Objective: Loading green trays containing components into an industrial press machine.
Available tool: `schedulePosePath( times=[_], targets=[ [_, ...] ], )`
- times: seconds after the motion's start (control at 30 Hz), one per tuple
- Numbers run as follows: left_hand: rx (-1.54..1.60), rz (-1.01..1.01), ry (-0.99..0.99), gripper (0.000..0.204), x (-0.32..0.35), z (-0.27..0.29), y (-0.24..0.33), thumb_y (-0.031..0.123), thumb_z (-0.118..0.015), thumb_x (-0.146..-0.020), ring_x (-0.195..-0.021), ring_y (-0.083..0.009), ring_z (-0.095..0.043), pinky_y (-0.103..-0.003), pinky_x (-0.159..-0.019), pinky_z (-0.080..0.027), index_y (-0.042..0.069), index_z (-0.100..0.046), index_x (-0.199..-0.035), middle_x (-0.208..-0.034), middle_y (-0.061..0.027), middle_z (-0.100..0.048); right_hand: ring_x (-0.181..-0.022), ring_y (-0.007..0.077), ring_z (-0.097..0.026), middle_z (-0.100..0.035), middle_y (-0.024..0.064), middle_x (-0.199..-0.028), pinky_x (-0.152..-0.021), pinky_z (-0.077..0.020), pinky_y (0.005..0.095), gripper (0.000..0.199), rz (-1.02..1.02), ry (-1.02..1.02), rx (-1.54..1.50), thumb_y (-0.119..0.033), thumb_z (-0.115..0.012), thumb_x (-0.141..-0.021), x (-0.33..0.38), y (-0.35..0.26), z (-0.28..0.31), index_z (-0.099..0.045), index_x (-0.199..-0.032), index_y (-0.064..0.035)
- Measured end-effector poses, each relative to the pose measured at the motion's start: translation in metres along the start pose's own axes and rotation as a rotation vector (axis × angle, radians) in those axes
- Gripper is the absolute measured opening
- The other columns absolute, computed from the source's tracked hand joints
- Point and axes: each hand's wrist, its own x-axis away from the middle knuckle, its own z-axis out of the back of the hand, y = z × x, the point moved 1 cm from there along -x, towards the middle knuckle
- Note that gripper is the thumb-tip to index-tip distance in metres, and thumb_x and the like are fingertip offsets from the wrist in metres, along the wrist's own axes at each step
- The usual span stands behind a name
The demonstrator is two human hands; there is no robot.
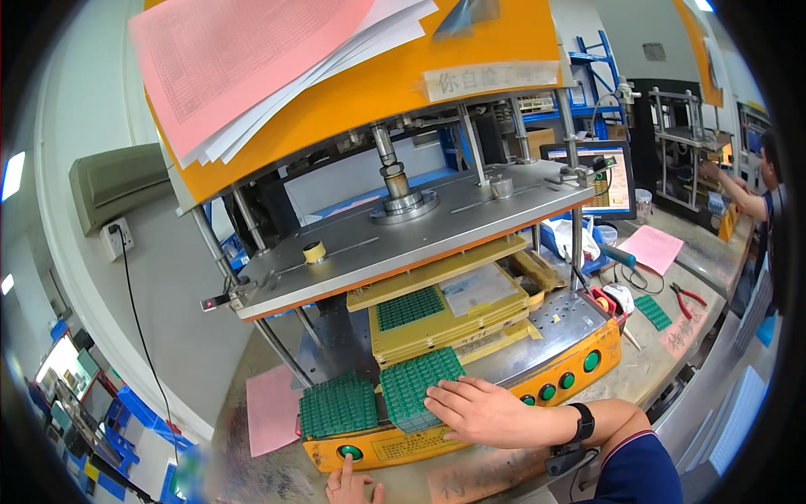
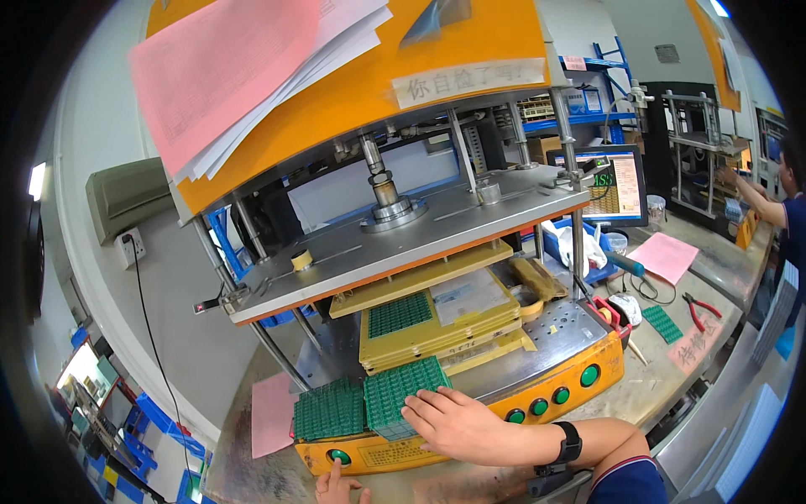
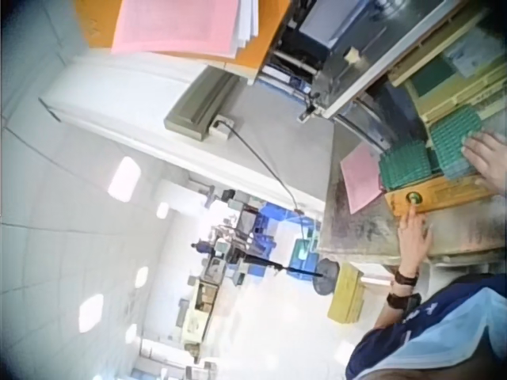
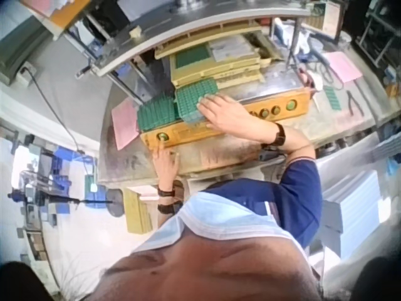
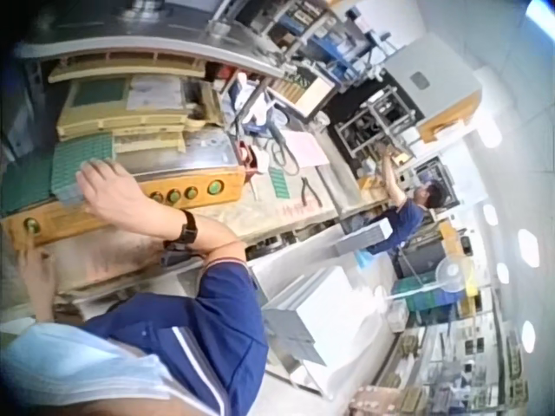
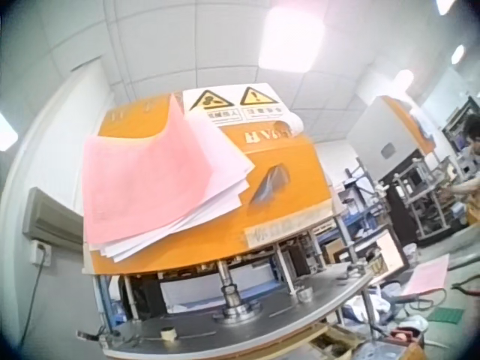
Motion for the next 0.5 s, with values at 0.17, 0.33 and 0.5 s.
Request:
schedulePosePath(
  times=[0.17, 0.33, 0.5],
  targets=[
    [0.092, -0.019, 0.114, 0.022, 0.001, -0.001, -0.005, 0.022, -0.067, -0.086, -0.119, -0.0423, -0.048, -0.051, -0.101, -0.038, 0.006, -0.061, -0.101, -0.131, -0.0179, -0.057, -0.124, 0.0299, -0.052, -0.055, 0.0155, -0.133, -0.104, -0.0427, 0.0409, 0.062, 0.009, 0.007, -0.002, -0.034, -0.071, -0.082, 0.000, 0.001, -0.001, -0.052, -0.130, 0.0013],
    [0.011, 0.021, 0.128, 0.015, 0.006, -0.002, -0.003, 0.021, -0.065, -0.089, -0.094, -0.0382, -0.058, -0.049, -0.085, -0.044, 0.006, -0.064, -0.093, -0.096, -0.0153, -0.065, -0.124, 0.0288, -0.052, -0.055, 0.0151, -0.132, -0.103, -0.0426, 0.0399, 0.063, -0.001, 0.053, -0.007, -0.033, -0.072, -0.080, 0.001, 0.001, -0.008, -0.053, -0.129, 0.0009],
    [0.081, -0.075, 0.051, 0.017, -0.003, 0.005, 0.004, 0.021, -0.063, -0.090, -0.083, -0.0400, -0.059, -0.050, -0.073, -0.046, 0.004, -0.065, -0.089, -0.087, -0.0173, -0.064, -0.122, 0.0279, -0.052, -0.056, 0.0140, -0.131, -0.102, -0.0428, 0.0391, 0.063, -0.038, 0.110, 0.015, -0.033, -0.073, -0.079, 0.002, 0.003, -0.019, -0.053, -0.128, 0.0004]
  ],
)
